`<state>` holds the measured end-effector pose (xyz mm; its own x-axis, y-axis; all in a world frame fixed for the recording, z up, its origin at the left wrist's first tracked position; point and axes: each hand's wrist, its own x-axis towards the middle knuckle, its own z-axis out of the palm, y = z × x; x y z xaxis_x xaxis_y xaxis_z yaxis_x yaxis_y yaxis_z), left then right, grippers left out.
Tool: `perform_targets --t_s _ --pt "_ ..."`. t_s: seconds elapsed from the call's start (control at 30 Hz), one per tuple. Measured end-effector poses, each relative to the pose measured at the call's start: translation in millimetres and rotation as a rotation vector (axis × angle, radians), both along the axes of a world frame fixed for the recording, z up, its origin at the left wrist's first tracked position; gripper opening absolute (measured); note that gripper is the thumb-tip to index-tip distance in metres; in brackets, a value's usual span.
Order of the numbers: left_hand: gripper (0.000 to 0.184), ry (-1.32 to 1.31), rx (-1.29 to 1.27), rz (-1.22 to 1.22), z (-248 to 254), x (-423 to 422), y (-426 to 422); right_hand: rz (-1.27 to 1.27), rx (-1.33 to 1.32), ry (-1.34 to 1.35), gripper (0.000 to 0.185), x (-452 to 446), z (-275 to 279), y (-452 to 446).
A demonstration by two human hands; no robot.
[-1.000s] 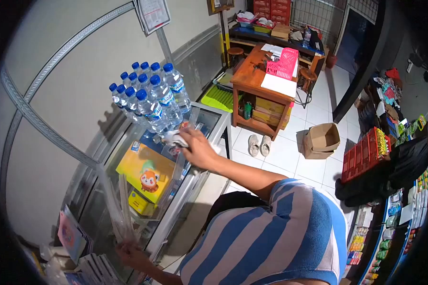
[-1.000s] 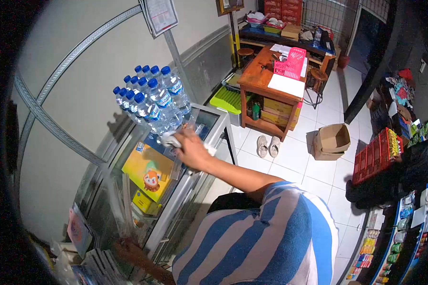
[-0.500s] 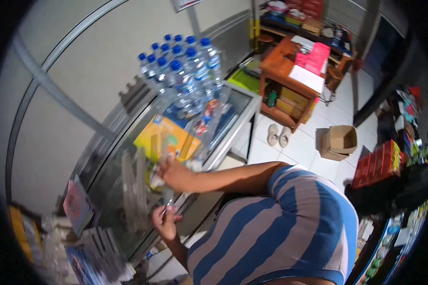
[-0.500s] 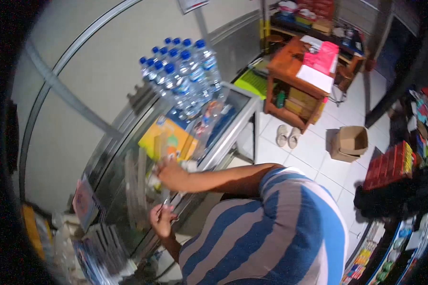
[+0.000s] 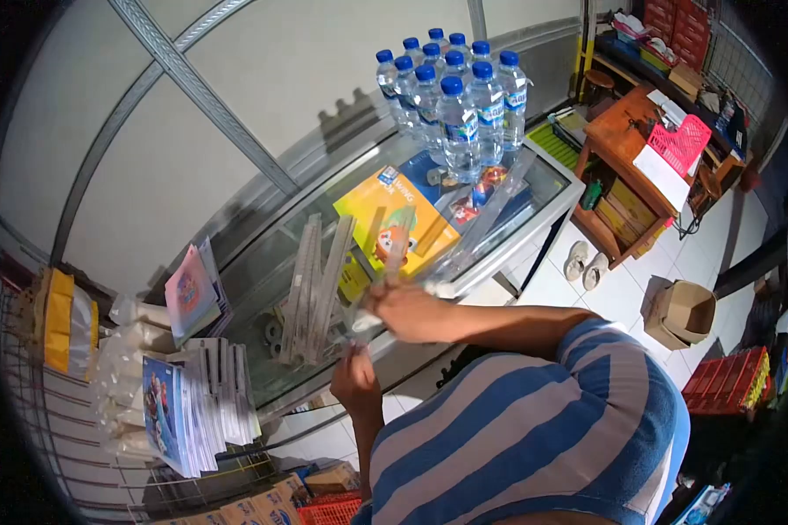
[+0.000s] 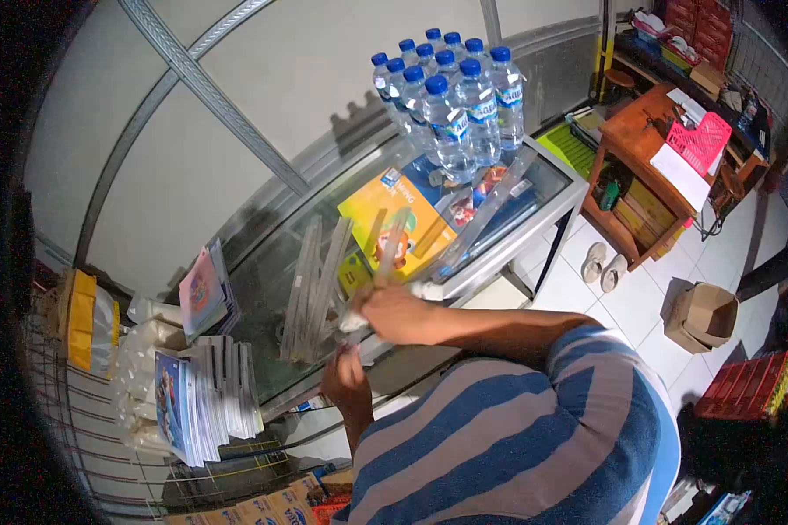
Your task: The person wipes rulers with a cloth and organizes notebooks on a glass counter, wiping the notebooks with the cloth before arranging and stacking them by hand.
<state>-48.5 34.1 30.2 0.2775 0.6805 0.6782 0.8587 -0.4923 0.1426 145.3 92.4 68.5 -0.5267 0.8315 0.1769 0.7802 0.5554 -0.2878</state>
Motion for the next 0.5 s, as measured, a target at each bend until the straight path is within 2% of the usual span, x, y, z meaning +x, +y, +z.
perform_targets --t_s 0.03,0.1,0.13,0.2,0.27,0.33,0.37,0.43,0.5 --pt "0.006 -0.080 -0.001 0.019 -1.1 -0.6 -3.7 0.004 0.009 0.003 0.038 8.0 3.4 1.4" --pt "0.006 -0.253 0.004 0.055 -1.9 5.1 -3.2 -0.257 0.185 0.146 0.041 40.6 16.6 4.9" --pt "0.006 -0.260 0.017 0.057 1.6 11.1 -0.6 -0.246 0.198 0.267 0.046 57.8 22.2 4.5" --pt "0.008 -0.553 -0.180 -0.010 16.9 25.2 -1.6 -0.282 0.229 0.480 0.053 94.9 32.0 -5.0" --pt "0.009 -0.850 -0.381 -0.088 27.5 43.2 1.7 -0.335 0.370 0.626 0.053 129.7 53.6 -26.8" --pt "0.010 -0.827 -0.504 -0.286 21.5 58.9 17.3 -0.461 0.513 0.757 0.051 164.2 56.0 -40.0" --pt "0.010 -0.839 -0.504 -0.280 23.4 74.8 22.9 -0.509 0.571 0.853 0.048 176.4 62.3 -49.5" --pt "0.009 -1.239 -0.810 -0.452 28.9 118.5 34.0 -0.670 0.428 1.017 0.049 193.9 80.7 -73.5" --pt "0.012 -1.247 -0.902 -0.470 32.1 151.9 44.7 -0.717 0.560 0.967 0.052 215.3 73.7 -83.0"
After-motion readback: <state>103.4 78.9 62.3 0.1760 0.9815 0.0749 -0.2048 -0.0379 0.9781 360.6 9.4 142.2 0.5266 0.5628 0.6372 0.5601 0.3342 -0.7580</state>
